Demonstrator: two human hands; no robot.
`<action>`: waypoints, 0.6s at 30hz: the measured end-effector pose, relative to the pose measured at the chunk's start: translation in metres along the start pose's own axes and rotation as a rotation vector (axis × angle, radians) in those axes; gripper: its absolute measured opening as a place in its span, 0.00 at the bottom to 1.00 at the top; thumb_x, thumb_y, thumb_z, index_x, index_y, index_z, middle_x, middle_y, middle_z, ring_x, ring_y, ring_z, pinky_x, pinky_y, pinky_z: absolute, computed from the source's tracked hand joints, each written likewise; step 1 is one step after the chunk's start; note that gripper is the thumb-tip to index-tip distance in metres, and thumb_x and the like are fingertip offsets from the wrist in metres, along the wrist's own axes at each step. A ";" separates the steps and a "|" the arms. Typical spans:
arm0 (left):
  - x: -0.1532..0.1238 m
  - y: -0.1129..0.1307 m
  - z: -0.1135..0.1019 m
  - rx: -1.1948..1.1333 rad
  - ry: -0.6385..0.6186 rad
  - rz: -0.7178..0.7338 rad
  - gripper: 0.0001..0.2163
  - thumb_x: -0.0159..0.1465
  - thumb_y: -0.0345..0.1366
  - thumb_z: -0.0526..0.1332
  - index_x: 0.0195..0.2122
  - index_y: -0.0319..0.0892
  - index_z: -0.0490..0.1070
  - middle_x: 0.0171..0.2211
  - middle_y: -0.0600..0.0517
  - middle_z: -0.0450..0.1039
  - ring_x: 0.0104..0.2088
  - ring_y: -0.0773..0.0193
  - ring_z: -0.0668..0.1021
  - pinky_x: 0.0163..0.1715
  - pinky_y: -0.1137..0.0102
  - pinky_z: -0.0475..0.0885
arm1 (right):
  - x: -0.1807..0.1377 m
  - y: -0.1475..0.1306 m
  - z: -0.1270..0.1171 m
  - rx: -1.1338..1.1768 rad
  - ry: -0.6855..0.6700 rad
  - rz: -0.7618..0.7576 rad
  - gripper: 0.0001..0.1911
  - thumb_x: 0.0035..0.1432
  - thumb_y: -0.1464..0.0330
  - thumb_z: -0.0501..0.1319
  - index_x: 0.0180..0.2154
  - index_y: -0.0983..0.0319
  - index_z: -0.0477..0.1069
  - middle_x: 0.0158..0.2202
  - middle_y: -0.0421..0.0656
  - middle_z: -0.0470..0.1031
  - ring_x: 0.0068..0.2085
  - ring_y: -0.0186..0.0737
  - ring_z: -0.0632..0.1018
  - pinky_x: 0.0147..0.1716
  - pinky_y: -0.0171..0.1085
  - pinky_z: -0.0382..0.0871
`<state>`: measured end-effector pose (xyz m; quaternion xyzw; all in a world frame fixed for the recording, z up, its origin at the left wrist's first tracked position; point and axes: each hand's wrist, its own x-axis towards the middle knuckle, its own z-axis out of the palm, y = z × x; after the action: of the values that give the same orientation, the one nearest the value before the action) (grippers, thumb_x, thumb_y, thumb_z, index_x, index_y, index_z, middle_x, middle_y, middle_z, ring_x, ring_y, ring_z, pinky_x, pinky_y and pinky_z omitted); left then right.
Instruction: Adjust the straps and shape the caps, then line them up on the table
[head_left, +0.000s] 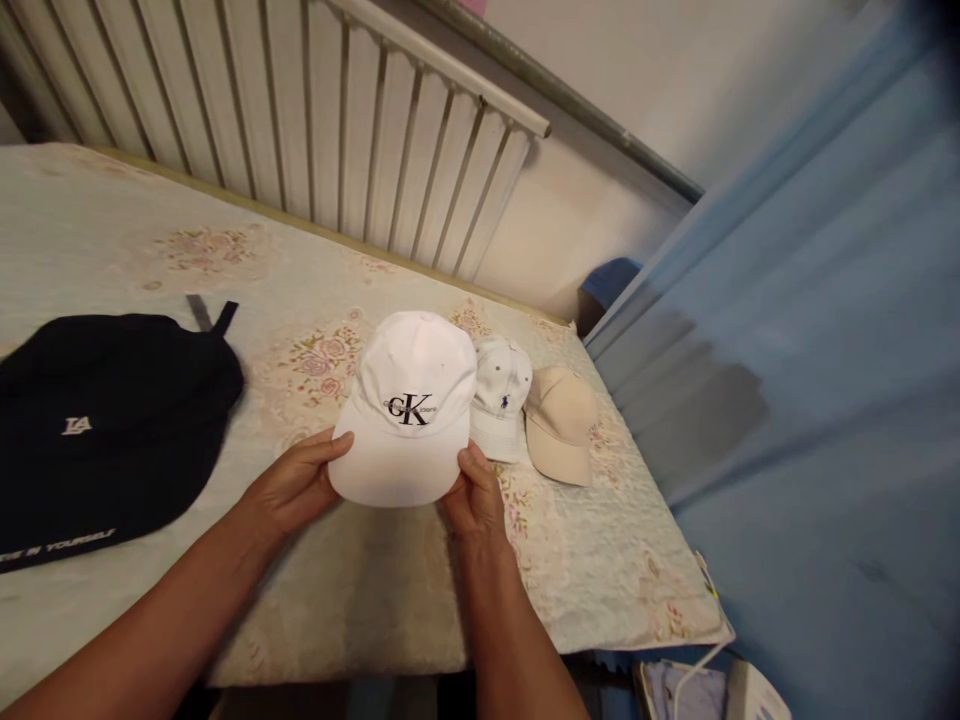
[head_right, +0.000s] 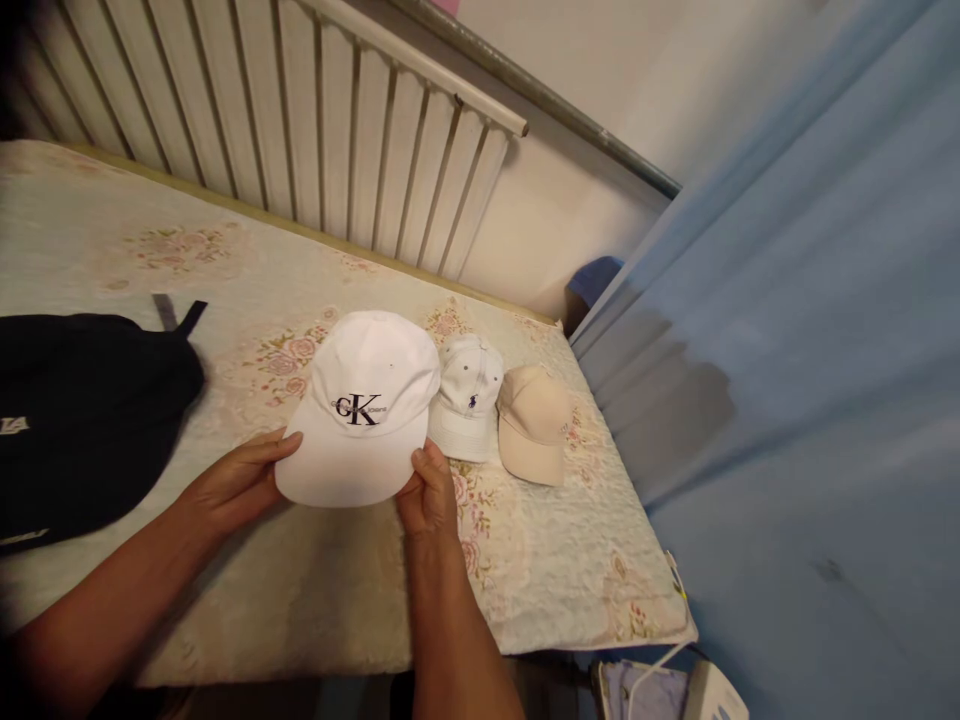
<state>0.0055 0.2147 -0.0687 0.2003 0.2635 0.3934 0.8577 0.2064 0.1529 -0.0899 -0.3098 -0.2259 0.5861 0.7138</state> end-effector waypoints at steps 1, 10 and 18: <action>0.000 0.000 0.000 0.002 0.002 -0.004 0.25 0.57 0.23 0.63 0.56 0.43 0.73 0.46 0.42 0.80 0.50 0.42 0.79 0.45 0.57 0.79 | 0.000 0.000 -0.001 -0.006 0.006 -0.003 0.23 0.49 0.68 0.67 0.48 0.64 0.74 0.45 0.45 0.82 0.42 0.41 0.81 0.50 0.40 0.72; 0.003 -0.004 -0.006 0.023 -0.057 -0.017 0.29 0.56 0.25 0.66 0.60 0.45 0.68 0.50 0.43 0.78 0.51 0.44 0.78 0.49 0.59 0.77 | 0.002 -0.005 -0.001 -0.006 0.055 -0.022 0.21 0.47 0.68 0.68 0.46 0.63 0.75 0.43 0.43 0.82 0.41 0.40 0.81 0.48 0.38 0.72; 0.007 -0.004 -0.008 0.032 0.009 0.031 0.30 0.52 0.27 0.70 0.58 0.38 0.70 0.50 0.39 0.77 0.51 0.44 0.78 0.52 0.58 0.74 | -0.003 -0.001 0.008 -0.018 -0.026 -0.006 0.22 0.49 0.67 0.68 0.48 0.63 0.75 0.44 0.45 0.82 0.41 0.42 0.81 0.47 0.40 0.74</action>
<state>0.0065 0.2192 -0.0793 0.2162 0.2702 0.4034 0.8470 0.2009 0.1514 -0.0831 -0.3077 -0.2415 0.5858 0.7098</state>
